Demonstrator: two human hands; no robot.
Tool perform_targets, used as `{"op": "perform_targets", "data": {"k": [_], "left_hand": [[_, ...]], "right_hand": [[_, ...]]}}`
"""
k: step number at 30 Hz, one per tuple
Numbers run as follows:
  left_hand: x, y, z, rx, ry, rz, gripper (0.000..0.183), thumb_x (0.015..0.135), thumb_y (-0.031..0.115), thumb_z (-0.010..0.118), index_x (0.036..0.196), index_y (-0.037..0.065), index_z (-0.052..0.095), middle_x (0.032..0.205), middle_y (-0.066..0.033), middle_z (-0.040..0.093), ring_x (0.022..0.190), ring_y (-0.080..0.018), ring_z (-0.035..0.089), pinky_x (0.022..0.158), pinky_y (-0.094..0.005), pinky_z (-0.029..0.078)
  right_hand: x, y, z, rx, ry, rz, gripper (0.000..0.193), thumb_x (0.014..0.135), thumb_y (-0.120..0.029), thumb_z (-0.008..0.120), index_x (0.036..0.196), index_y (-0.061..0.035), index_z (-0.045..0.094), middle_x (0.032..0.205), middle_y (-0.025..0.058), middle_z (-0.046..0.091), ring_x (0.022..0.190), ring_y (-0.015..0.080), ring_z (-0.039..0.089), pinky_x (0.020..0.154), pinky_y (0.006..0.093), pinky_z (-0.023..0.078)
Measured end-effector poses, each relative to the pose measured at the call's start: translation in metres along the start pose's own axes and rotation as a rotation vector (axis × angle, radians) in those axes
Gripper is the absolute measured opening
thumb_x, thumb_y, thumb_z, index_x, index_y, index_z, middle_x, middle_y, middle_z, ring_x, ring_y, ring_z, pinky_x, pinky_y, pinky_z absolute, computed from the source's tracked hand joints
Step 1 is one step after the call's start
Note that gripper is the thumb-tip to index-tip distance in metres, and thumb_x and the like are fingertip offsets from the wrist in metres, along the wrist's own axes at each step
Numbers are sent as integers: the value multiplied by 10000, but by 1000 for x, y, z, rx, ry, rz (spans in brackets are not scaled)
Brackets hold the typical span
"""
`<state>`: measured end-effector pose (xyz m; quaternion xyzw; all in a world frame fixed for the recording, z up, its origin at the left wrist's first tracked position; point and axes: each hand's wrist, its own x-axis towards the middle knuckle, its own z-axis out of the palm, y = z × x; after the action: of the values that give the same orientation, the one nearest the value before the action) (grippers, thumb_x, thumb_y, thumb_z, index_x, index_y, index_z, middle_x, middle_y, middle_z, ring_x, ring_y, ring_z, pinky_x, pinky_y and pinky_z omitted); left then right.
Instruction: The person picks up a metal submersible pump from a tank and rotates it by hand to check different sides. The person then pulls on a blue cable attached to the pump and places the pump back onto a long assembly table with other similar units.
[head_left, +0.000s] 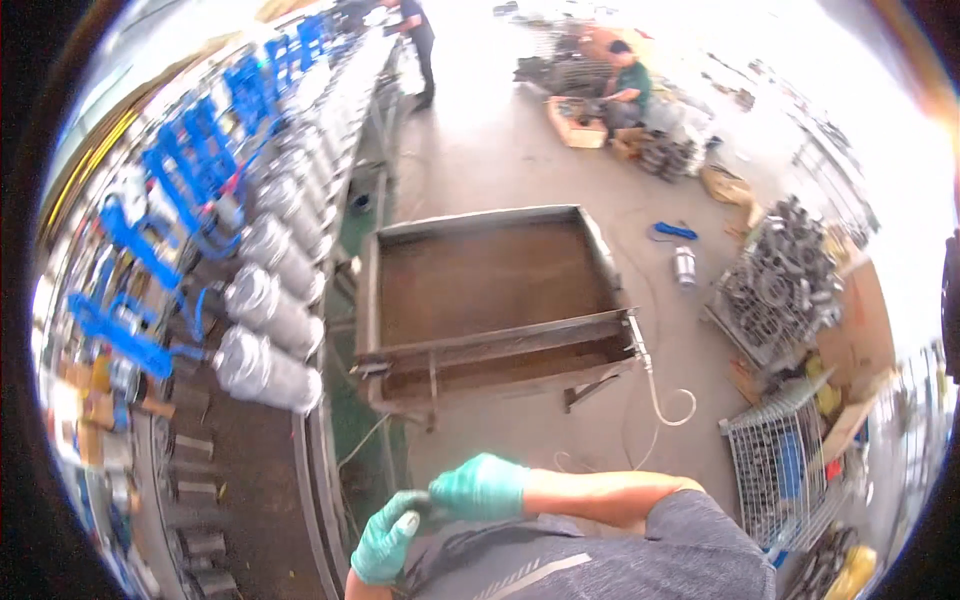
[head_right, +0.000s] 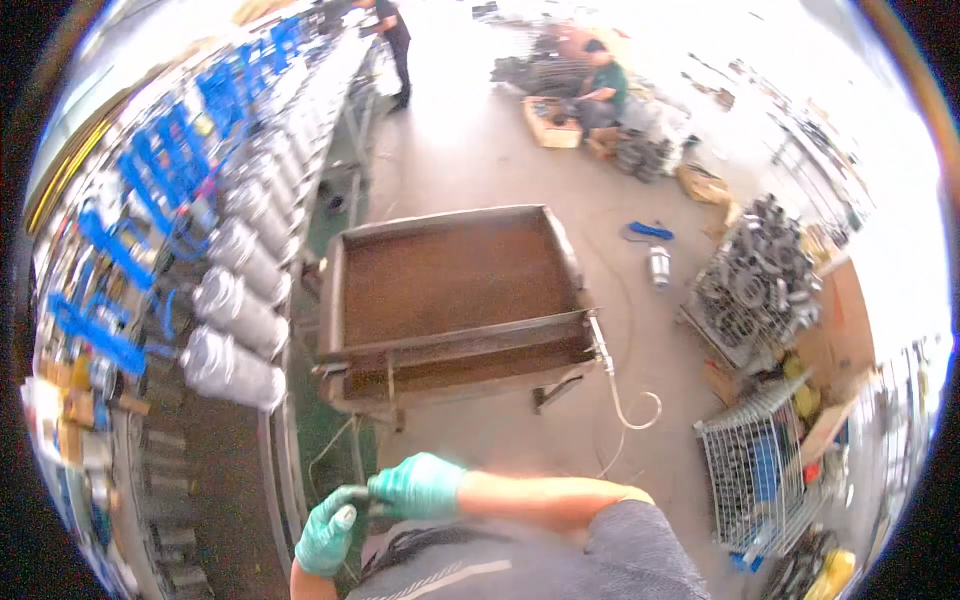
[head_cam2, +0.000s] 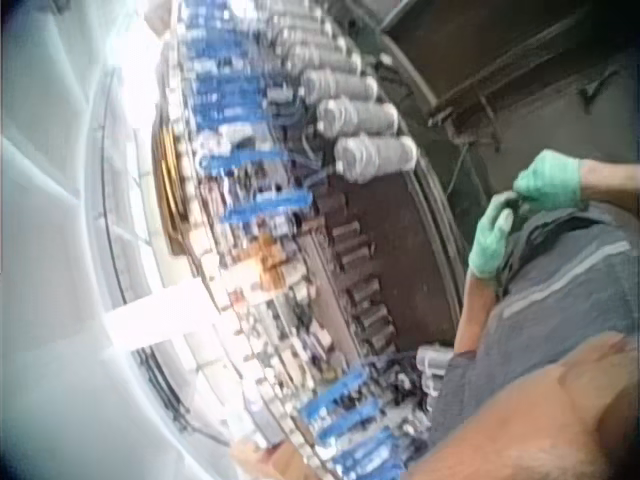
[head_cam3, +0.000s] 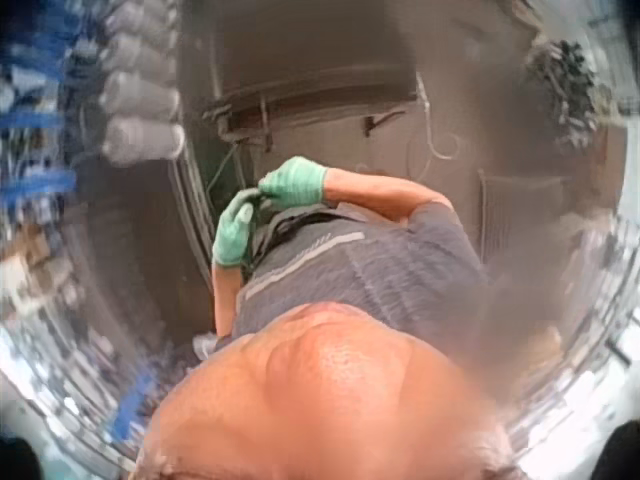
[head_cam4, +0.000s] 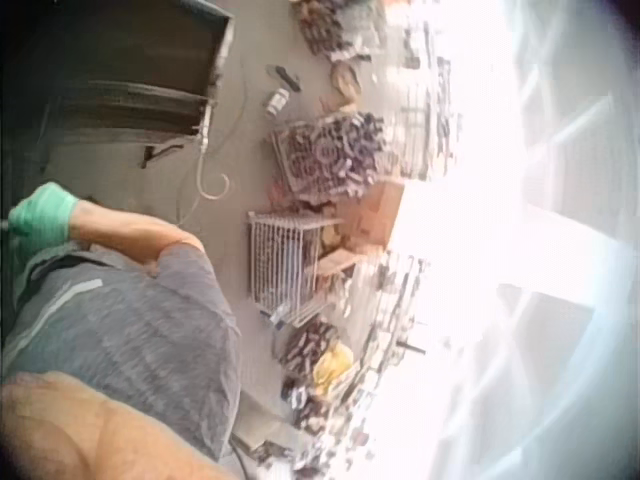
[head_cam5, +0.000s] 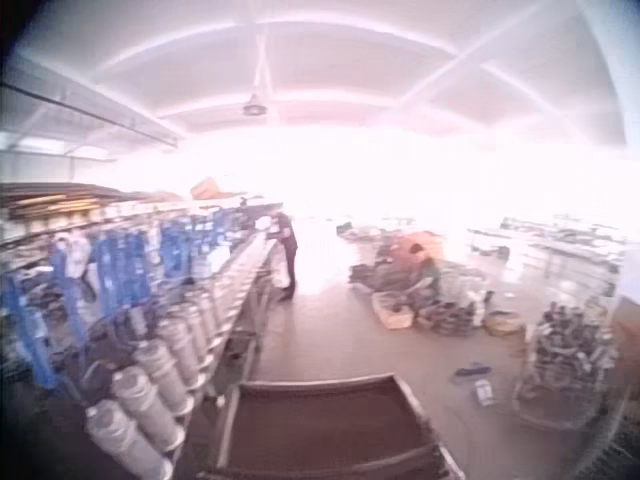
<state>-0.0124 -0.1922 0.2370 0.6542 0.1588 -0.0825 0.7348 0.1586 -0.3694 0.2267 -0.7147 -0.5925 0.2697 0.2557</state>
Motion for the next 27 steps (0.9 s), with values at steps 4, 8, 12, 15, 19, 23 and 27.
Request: {"op": "perform_targets", "data": {"k": [4,8,12,15,19,23,27], "left_hand": [[30,36,4,-181,-186,-105,487,1003,334,655,1321,-34,628,1196,-155,710,1068,-242,684,970,-392,535],[60,37,-21,-37,-253,-101,435,985,333,674,1219,-33,680,1083,-124,732,957,-195,677,870,-361,543],[89,11,-57,53,-189,-82,397,967,333,692,1117,-32,732,971,-94,754,847,-148,670,770,-330,550],[104,64,-33,286,-146,-45,336,955,305,706,961,-24,774,768,-58,739,728,-92,632,653,-287,520],[118,54,-66,266,-388,10,286,975,183,661,1182,-10,698,1024,-68,750,805,-131,673,745,-298,544],[102,65,-108,673,-605,711,507,960,76,646,1447,-15,539,1375,-151,649,1207,-249,660,1014,-354,526],[6,186,-126,302,-239,829,186,865,189,708,866,5,735,987,-191,750,833,-259,743,751,-366,596]], "right_hand": [[-18,37,8,88,240,-53,316,1010,-391,601,901,-96,623,789,163,658,701,426,642,607,514,521],[-32,27,-25,65,426,92,286,989,-383,639,902,-112,622,753,148,640,638,425,625,556,506,510],[0,1,-26,47,552,50,331,953,-436,680,902,-115,616,751,154,638,663,423,644,587,503,524],[26,-20,-36,30,510,245,416,933,-502,682,863,-97,619,775,167,652,690,424,656,626,496,539],[43,-27,-21,123,652,178,367,1024,-384,586,842,-69,637,744,190,641,686,422,656,592,486,520],[49,-14,-22,-101,1079,310,314,1023,-260,588,794,-52,642,701,183,636,630,369,640,597,431,522],[11,-24,-76,552,1181,523,338,1037,-285,578,829,-52,706,747,32,709,658,110,647,616,295,532]]}}
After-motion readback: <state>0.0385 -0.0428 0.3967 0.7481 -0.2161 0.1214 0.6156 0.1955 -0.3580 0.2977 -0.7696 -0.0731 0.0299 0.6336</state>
